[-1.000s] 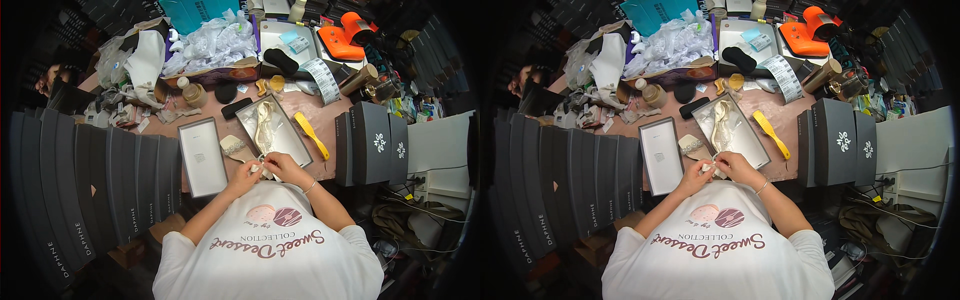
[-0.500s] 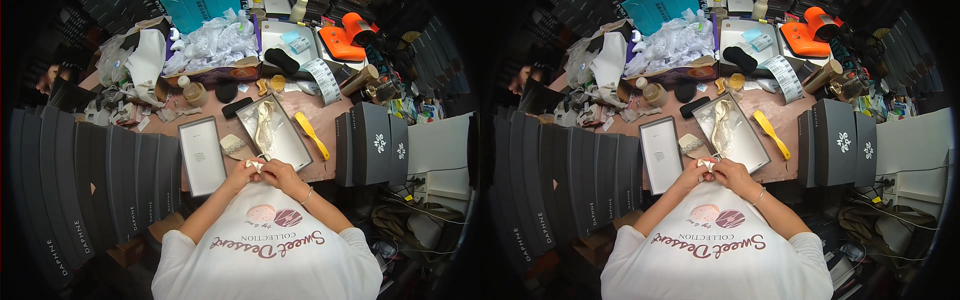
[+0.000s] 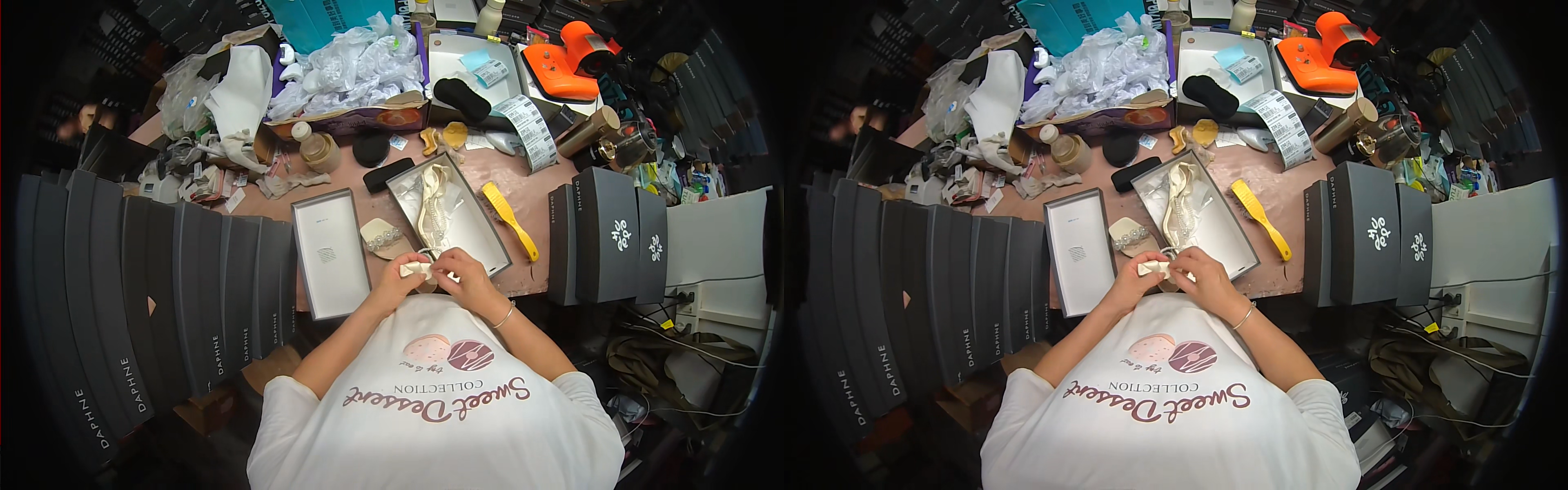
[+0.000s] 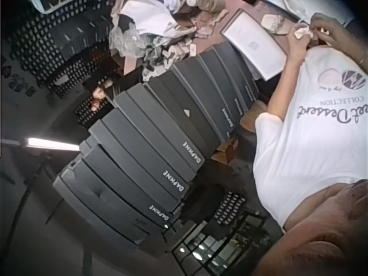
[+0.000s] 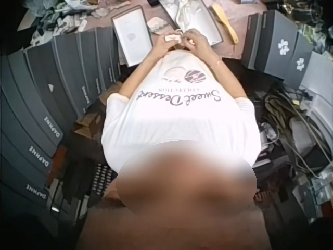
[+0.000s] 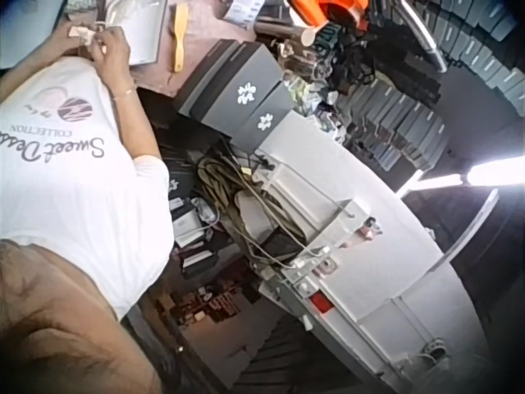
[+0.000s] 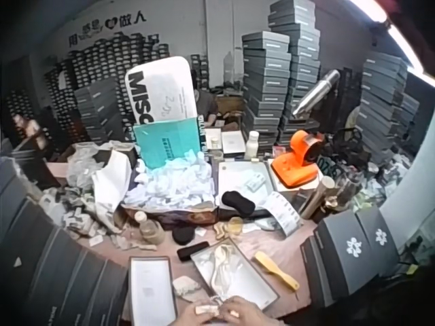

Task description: Cleaning the soles of high-heeled shoes and preparing them for packaging.

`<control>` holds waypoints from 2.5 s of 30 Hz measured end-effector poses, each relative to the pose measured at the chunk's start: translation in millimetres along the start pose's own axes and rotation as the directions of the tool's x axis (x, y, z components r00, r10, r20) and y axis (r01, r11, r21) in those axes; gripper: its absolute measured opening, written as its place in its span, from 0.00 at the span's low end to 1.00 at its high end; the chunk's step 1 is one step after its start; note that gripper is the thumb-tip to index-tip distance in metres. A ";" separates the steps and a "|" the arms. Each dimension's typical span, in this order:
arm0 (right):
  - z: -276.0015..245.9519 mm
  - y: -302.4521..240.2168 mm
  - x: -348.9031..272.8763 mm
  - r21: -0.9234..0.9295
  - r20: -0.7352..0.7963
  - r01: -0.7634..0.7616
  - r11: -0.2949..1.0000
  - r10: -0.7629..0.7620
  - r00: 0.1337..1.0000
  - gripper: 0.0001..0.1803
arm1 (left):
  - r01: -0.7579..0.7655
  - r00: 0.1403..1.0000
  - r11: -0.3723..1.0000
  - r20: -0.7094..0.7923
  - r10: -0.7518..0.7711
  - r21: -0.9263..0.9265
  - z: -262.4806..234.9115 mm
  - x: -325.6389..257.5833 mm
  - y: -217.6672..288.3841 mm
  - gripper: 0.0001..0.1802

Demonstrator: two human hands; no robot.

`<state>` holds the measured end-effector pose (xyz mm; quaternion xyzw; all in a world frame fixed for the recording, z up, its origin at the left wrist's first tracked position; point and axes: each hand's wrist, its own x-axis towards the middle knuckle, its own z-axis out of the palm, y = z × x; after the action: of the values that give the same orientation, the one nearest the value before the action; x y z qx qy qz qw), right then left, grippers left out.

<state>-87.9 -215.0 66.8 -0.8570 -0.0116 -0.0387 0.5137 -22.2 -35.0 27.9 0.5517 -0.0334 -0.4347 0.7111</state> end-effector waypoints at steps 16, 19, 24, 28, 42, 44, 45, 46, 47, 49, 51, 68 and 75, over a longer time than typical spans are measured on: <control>8.0 24.6 2.6 0.610 0.405 -0.616 0.499 0.472 0.783 0.10 | -0.432 0.836 0.401 0.191 0.515 0.808 7.0 1.7 12.5 0.16; 5.4 25.8 0.8 0.573 0.403 -0.612 0.545 0.463 0.790 0.07 | -0.359 0.912 0.530 0.170 0.372 0.768 4.6 -3.3 18.9 0.13; 9.3 23.7 -7.7 0.489 0.163 -0.413 0.768 0.384 0.909 0.06 | 0.050 0.998 0.987 0.026 -0.054 0.153 -4.2 -13.4 21.6 0.11; 18.4 20.5 -13.3 0.370 0.024 -0.339 0.865 0.356 0.934 0.06 | 0.149 0.987 0.985 -0.044 -0.153 -0.086 -8.8 -16.3 17.2 0.15; 24.6 22.8 -21.1 0.354 -0.155 -0.221 0.909 0.290 0.944 0.06 | 0.061 0.997 0.937 0.013 -0.070 0.345 -4.8 -8.4 2.4 0.12; 20.0 17.6 -22.7 0.425 -0.143 -0.278 0.861 0.368 0.919 0.06 | -0.071 0.997 0.882 0.026 0.067 0.466 -3.3 -8.9 1.5 0.11; 18.4 18.5 -23.9 0.433 -0.152 -0.299 0.851 0.395 0.906 0.06 | -0.135 0.990 0.842 0.039 0.134 0.523 -2.9 -8.9 1.5 0.11; 15.9 19.9 -25.5 0.441 -0.161 -0.318 0.839 0.423 0.892 0.05 | -0.130 0.990 0.806 0.033 0.136 0.577 -3.3 -9.4 3.0 0.11; 12.5 21.7 -27.8 0.448 -0.169 -0.338 0.828 0.449 0.877 0.05 | -0.124 0.990 0.768 0.027 0.138 0.628 -3.7 -10.1 4.9 0.11; 10.0 33.4 -33.3 0.529 -0.175 -0.362 0.767 0.516 0.838 0.05 | -0.128 0.989 0.742 0.028 0.146 0.658 -6.6 -11.3 6.0 0.11; 11.5 50.5 -39.3 0.629 -0.174 -0.362 0.688 0.578 0.798 0.04 | -0.147 0.987 0.770 0.044 0.153 0.620 -10.8 -14.4 5.7 0.11; -5.4 -1.7 16.0 0.083 0.420 -0.260 0.962 0.203 0.885 0.20 | -0.110 0.991 0.837 0.126 0.050 0.536 -25.1 6.9 -7.4 0.19; 23.3 109.1 93.3 -0.149 -0.176 -0.283 0.948 0.256 0.950 0.25 | -0.209 0.968 0.627 0.067 0.243 0.750 -7.1 5.6 -1.3 0.19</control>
<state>12.9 -247.8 -32.8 -0.8860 0.1492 -0.0352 0.4376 -15.7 -33.4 21.7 0.7959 -0.2643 -0.2779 0.4685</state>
